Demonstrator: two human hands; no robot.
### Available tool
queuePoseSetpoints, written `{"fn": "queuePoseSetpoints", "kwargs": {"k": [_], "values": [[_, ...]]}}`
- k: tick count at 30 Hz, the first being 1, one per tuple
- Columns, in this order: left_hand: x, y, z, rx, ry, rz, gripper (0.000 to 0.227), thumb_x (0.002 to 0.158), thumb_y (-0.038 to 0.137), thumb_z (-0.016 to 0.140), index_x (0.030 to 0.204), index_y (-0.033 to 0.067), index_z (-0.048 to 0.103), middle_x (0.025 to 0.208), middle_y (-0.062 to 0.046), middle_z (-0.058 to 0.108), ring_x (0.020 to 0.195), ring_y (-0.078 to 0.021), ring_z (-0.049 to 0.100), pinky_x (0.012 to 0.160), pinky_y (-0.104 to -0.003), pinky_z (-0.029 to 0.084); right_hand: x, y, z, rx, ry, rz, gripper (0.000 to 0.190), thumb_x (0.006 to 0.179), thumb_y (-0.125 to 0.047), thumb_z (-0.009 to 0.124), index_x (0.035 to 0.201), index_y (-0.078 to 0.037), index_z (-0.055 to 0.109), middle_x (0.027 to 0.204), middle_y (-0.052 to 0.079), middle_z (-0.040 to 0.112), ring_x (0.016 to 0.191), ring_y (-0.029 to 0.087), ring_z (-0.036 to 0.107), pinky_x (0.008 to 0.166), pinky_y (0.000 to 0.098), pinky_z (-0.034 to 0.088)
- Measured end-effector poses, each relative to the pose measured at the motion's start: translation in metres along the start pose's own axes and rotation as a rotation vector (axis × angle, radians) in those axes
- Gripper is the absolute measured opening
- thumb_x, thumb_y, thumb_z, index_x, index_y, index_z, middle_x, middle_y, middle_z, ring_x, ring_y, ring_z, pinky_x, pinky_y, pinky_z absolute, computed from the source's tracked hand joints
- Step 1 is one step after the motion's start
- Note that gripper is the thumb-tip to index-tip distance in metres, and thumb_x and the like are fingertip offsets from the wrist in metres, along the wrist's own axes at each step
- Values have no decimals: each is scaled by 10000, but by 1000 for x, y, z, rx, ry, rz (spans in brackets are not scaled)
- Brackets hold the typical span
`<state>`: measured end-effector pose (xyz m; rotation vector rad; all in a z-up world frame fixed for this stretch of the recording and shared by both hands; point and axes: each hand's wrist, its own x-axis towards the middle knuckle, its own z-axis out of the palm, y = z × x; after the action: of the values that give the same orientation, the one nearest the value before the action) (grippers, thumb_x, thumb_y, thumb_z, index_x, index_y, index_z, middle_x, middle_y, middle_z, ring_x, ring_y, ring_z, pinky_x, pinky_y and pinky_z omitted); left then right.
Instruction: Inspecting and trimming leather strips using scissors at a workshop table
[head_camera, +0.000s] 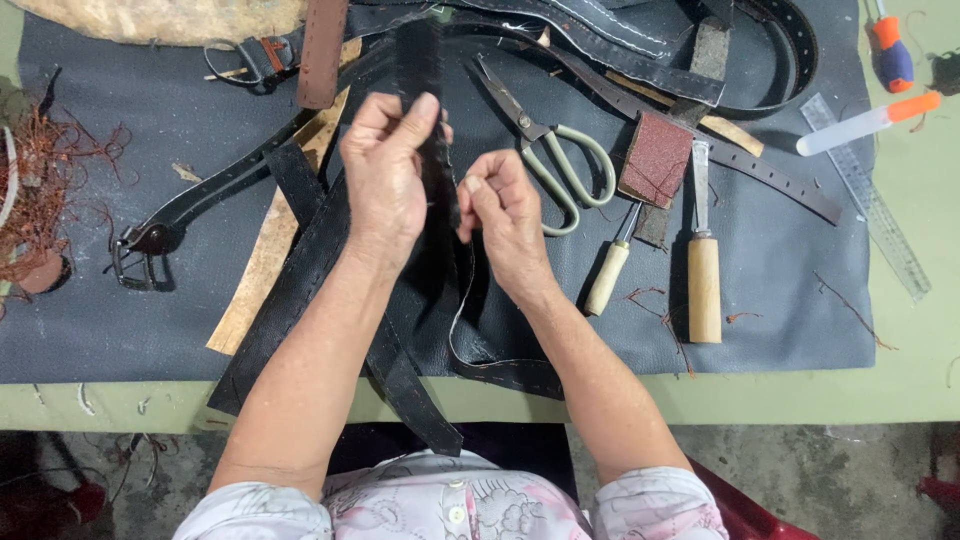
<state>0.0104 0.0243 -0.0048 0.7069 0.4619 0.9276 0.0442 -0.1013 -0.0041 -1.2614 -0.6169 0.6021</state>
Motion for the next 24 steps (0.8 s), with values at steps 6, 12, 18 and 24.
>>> {"fn": "queuePoseSetpoints", "kwargs": {"k": [6,12,18,24], "values": [[-6,21,9,58,-21,50,185,872,84,780,795,86,612,742,-85,703,638,-159,663,649,-270,562,-5,-15,8,17,-19,-26,107,1056,-144,515,985,-88,458,769,42,532,573,77,464,480,219,480],[46,50,-4,-88,48,327,286,877,99,757,742,124,506,684,-144,654,572,-232,631,558,-351,554,-17,7,1,-27,-32,72,114,1048,-154,498,961,-97,454,718,48,505,458,95,471,424,209,436],[21,64,23,-35,61,242,214,884,208,751,843,108,566,736,-119,694,600,-226,697,507,-347,584,-3,-27,-12,-41,-6,-93,177,1001,67,445,1029,-101,490,749,24,534,549,111,513,461,207,469],[57,47,-20,-65,151,332,180,899,203,736,878,106,585,803,-160,747,613,-283,734,495,-401,608,14,-64,-94,-503,362,-397,111,1117,-1,429,1109,-98,483,818,47,535,596,110,532,483,216,530]]}}
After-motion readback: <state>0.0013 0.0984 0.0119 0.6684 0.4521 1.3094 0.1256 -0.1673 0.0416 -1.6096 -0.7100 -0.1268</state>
